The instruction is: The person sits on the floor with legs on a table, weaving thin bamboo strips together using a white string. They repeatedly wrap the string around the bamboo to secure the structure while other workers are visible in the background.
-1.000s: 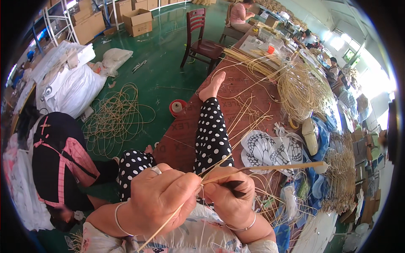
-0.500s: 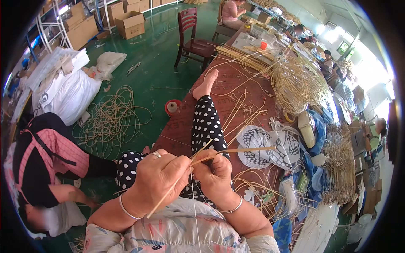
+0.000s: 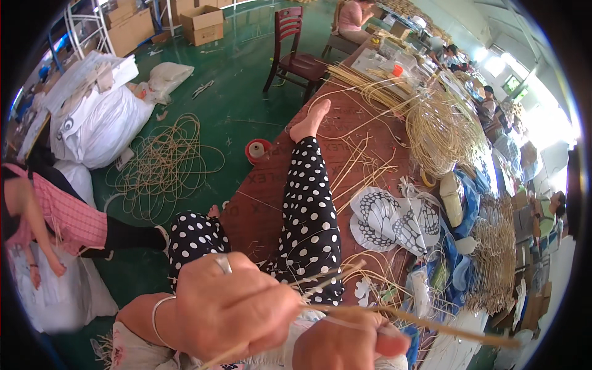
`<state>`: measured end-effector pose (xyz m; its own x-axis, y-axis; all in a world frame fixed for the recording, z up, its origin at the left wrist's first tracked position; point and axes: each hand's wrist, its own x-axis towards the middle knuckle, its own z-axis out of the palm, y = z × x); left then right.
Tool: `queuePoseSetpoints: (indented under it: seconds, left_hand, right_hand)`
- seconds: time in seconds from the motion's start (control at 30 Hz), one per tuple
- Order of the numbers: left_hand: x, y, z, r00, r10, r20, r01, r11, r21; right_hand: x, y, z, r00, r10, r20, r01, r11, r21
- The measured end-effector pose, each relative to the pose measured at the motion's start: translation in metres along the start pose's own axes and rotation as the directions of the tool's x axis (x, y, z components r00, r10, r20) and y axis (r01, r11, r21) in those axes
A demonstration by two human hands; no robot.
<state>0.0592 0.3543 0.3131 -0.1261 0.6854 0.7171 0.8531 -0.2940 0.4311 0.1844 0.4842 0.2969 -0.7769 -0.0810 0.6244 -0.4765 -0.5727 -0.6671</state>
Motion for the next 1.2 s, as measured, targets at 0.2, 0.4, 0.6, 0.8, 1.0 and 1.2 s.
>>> queuePoseSetpoints:
  seconds: [0.2,0.4,0.6,0.8,1.0,1.2]
  left_hand:
    - [0.001,0.012,-0.004,0.999,0.009,-0.038,-0.011,0.999,-0.044]
    - [0.003,0.011,-0.006,1.000,0.017,-0.004,-0.017,0.998,-0.059]
    - [-0.011,-0.011,0.012,0.997,-0.072,-0.022,0.074,0.988,0.135]
    - [-0.013,-0.043,0.032,0.973,-0.230,0.012,0.229,0.972,0.048]
    - [-0.004,-0.034,0.017,0.956,-0.289,0.039,0.292,0.948,-0.127]
    - [0.001,-0.028,0.009,0.936,-0.322,0.140,0.351,0.880,-0.320]
  right_hand:
    - [0.007,-0.009,-0.005,0.994,-0.093,0.054,0.106,0.761,-0.640]
    - [0.004,-0.008,0.001,0.989,-0.144,0.020,0.033,0.088,-0.996]
    - [0.006,0.022,-0.024,0.969,-0.242,-0.047,-0.045,0.014,-0.999]
    - [0.002,0.051,-0.059,0.939,-0.270,-0.215,-0.160,0.211,-0.964]
    - [0.002,0.013,-0.046,0.985,-0.167,0.051,0.061,0.060,-0.996]
    - [0.001,-0.029,-0.043,0.982,-0.153,0.111,0.061,-0.300,-0.952]
